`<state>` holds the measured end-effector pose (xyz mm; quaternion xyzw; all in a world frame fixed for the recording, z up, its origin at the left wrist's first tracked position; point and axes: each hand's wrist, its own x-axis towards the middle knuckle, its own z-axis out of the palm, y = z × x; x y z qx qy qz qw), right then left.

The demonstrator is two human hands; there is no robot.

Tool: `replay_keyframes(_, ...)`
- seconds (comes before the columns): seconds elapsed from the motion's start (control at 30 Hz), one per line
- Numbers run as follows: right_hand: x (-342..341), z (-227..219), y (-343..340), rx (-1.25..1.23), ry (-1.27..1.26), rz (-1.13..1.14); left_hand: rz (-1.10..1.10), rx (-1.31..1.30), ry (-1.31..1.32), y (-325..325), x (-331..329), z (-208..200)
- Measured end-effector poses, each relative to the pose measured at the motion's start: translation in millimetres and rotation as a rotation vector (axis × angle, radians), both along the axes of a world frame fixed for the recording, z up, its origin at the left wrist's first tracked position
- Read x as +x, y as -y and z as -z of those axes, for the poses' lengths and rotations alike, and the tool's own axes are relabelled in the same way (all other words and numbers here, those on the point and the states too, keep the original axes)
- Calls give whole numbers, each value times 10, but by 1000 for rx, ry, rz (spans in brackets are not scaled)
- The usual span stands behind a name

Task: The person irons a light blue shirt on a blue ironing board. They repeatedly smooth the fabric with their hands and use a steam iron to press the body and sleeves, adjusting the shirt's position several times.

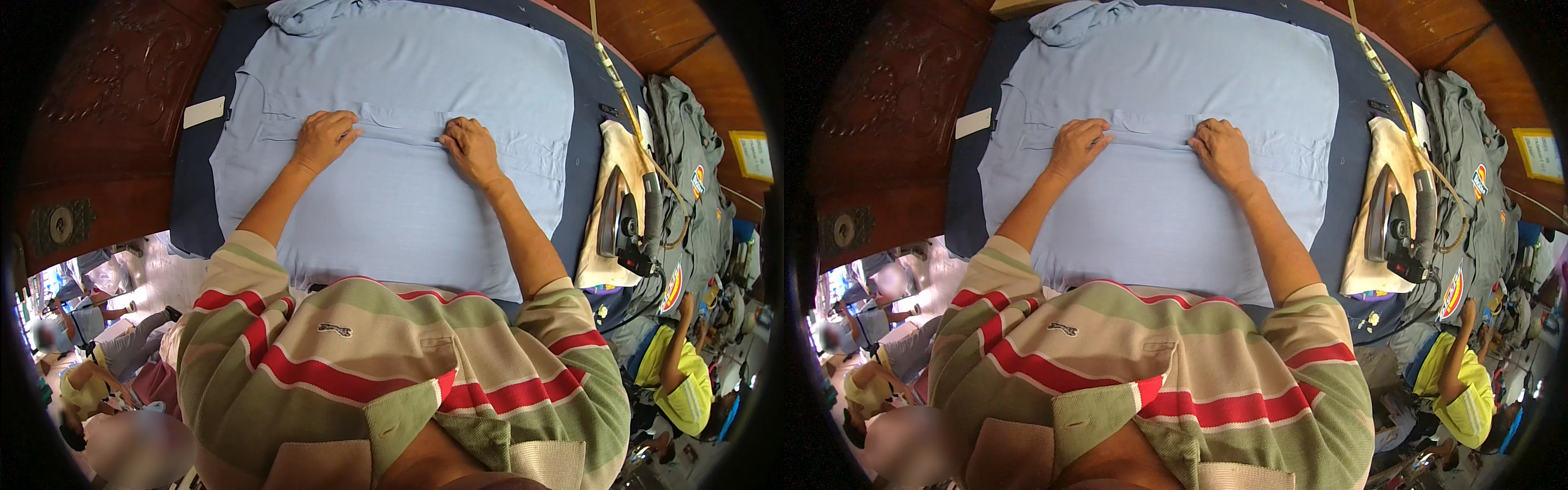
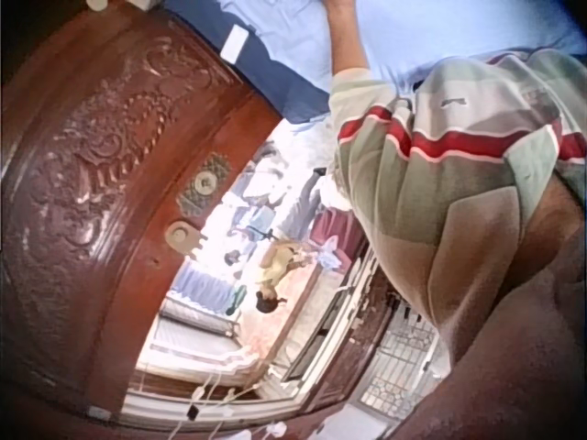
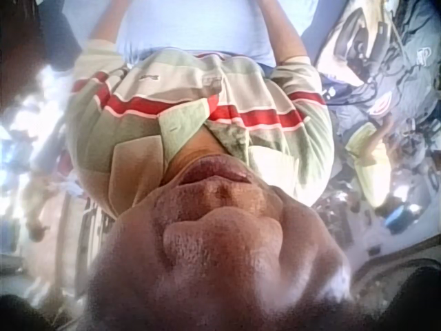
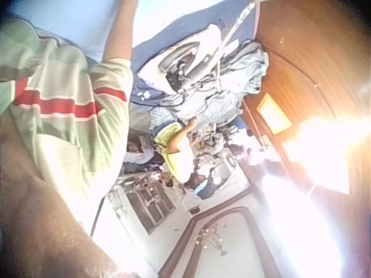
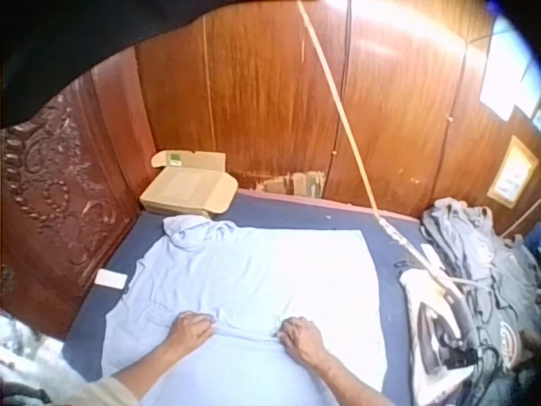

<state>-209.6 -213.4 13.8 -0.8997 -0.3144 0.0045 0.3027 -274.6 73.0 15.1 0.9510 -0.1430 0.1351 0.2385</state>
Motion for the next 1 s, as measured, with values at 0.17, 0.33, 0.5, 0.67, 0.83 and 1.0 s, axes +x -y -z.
replay_keyframes(0.17, -9, 23, 100, 52, 26, -101, 16, 46, -33, -27, -90, 1)
replay_keyframes(0.33, -67, -154, 24, 60, -59, -62, 6, 85, 0, 34, -104, -30)
replay_keyframes(0.5, -110, -260, -249, 95, -9, -208, 120, 54, 38, 113, 24, -158)
replay_keyframes(0.67, -44, -143, -379, 64, -11, -258, 132, -99, -112, 108, 157, -56)
replay_keyframes(0.83, -21, -209, -377, 50, -195, -189, 96, -187, -222, 148, 174, -158)
replay_keyframes(1.0, 18, -259, -374, 74, -287, -126, 41, -143, -255, 159, 176, -166)
